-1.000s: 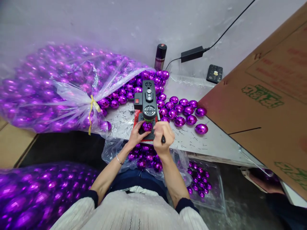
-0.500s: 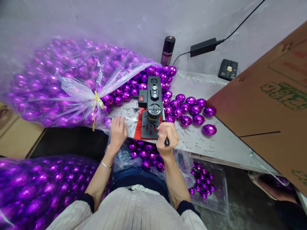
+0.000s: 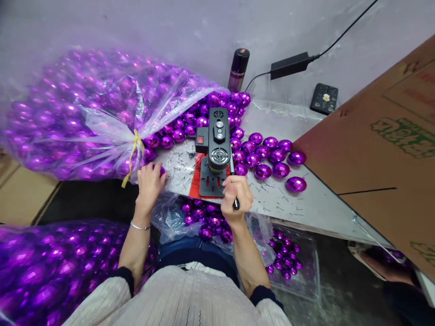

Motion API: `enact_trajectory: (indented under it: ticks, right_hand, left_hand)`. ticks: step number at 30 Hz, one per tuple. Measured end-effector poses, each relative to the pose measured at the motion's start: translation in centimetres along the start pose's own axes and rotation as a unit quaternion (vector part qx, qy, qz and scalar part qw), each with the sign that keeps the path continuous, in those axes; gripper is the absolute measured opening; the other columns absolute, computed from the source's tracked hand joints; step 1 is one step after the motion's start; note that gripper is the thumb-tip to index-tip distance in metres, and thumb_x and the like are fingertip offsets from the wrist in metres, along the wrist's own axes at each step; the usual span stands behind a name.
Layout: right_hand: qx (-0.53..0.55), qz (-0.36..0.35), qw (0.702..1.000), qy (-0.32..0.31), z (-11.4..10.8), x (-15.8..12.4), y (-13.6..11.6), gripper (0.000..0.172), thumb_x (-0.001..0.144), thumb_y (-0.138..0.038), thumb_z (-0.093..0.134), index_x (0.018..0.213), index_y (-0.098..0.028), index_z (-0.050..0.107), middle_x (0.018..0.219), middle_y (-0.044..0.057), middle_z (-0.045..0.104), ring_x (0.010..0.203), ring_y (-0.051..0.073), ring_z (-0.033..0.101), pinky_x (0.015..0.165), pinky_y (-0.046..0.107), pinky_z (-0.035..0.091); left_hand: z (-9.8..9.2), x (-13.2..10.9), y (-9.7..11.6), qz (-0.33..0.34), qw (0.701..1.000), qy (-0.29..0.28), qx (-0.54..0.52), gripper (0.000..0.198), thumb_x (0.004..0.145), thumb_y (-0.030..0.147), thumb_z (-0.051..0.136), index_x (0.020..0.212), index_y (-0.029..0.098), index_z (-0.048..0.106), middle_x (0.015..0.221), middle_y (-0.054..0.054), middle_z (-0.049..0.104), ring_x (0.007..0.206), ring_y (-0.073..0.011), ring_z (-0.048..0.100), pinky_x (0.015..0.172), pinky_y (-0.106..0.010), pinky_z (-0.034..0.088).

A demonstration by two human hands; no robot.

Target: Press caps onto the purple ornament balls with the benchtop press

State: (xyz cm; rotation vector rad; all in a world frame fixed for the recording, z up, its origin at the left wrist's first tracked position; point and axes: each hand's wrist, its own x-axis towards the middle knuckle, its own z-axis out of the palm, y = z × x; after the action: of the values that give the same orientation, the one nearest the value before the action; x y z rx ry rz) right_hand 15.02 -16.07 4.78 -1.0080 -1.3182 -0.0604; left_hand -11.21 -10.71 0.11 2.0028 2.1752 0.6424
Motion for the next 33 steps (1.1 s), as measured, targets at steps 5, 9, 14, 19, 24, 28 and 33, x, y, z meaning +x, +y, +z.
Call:
enact_trajectory:
  ticks: [5,9,14,19,24,28,33]
  right_hand:
    - [0.017,-0.009,1.000,0.002,0.0,0.2,-0.2,0.036,0.104,-0.023,0.051,0.067,-0.024,0.053,0.060,-0.003,0.055,0.063,0.015,0.061,0.058,0.031,0.042]
    - [0.010,-0.014,1.000,-0.006,0.0,0.3,-0.2,0.036,0.103,-0.021,0.051,0.068,-0.023,0.053,0.062,-0.002,0.057,0.064,0.015,0.061,0.059,0.032,0.042]
    - [-0.002,-0.006,1.000,-0.015,-0.2,0.7,-0.5,0.036,0.104,-0.021,0.049,0.068,-0.023,0.054,0.066,-0.002,0.060,0.064,0.014,0.061,0.060,0.032,0.043]
    - [-0.009,0.001,1.000,-0.010,0.1,2.2,-1.2,0.038,0.105,-0.024,0.049,0.067,-0.023,0.052,0.065,-0.002,0.058,0.063,0.014,0.060,0.059,0.032,0.042]
    - [-0.002,0.004,1.000,-0.029,0.1,3.7,-2.0,0.038,0.106,-0.023,0.050,0.068,-0.023,0.050,0.063,-0.003,0.054,0.063,0.012,0.059,0.061,0.031,0.043]
    - [-0.009,0.005,0.999,-0.041,-0.2,3.8,-2.1,0.037,0.105,-0.022,0.050,0.068,-0.023,0.050,0.063,-0.004,0.053,0.064,0.012,0.059,0.063,0.031,0.044]
    - [-0.007,0.000,0.999,-0.044,-0.4,3.3,-1.9,0.034,0.104,-0.018,0.050,0.070,-0.023,0.053,0.067,-0.003,0.057,0.066,0.013,0.059,0.063,0.031,0.044]
  left_hand:
    - [2.1,0.8,2.7,-0.106,0.895,0.054,-0.430,0.052,0.089,0.055,0.079,0.127,0.019,0.071,0.127,-0.012,0.076,0.121,-0.0291,0.070,0.109,-0.042,0.056]
    - [4.6,-0.2,6.6,-0.249,0.652,-0.073,-0.712,0.040,0.088,0.053,0.081,0.104,0.017,0.075,0.103,-0.008,0.079,0.107,-0.0237,0.075,0.099,-0.038,0.062]
    - [6.0,-2.2,7.9,-0.312,0.549,-0.141,-0.762,0.021,0.087,0.033,0.083,0.096,0.017,0.073,0.095,-0.004,0.080,0.094,-0.0191,0.077,0.092,-0.034,0.065]
    - [6.1,-2.9,7.1,-0.300,0.606,-0.166,-0.718,0.036,0.089,0.051,0.081,0.105,0.019,0.074,0.088,-0.002,0.077,0.081,-0.0184,0.075,0.075,-0.027,0.061]
    - [6.1,-2.9,7.5,-0.271,0.621,-0.177,-0.714,0.046,0.082,0.042,0.087,0.117,0.021,0.065,0.101,-0.003,0.078,0.089,-0.0185,0.076,0.089,-0.033,0.061]
    - [6.6,-3.4,8.5,-0.219,0.676,-0.149,-0.687,0.055,0.081,0.043,0.087,0.122,0.023,0.057,0.113,-0.006,0.077,0.103,-0.0206,0.076,0.101,-0.040,0.059]
    - [7.7,-4.0,9.5,-0.057,0.802,-0.084,-0.588,0.061,0.087,0.052,0.081,0.133,0.022,0.056,0.130,-0.012,0.071,0.118,-0.0266,0.073,0.107,-0.042,0.057]
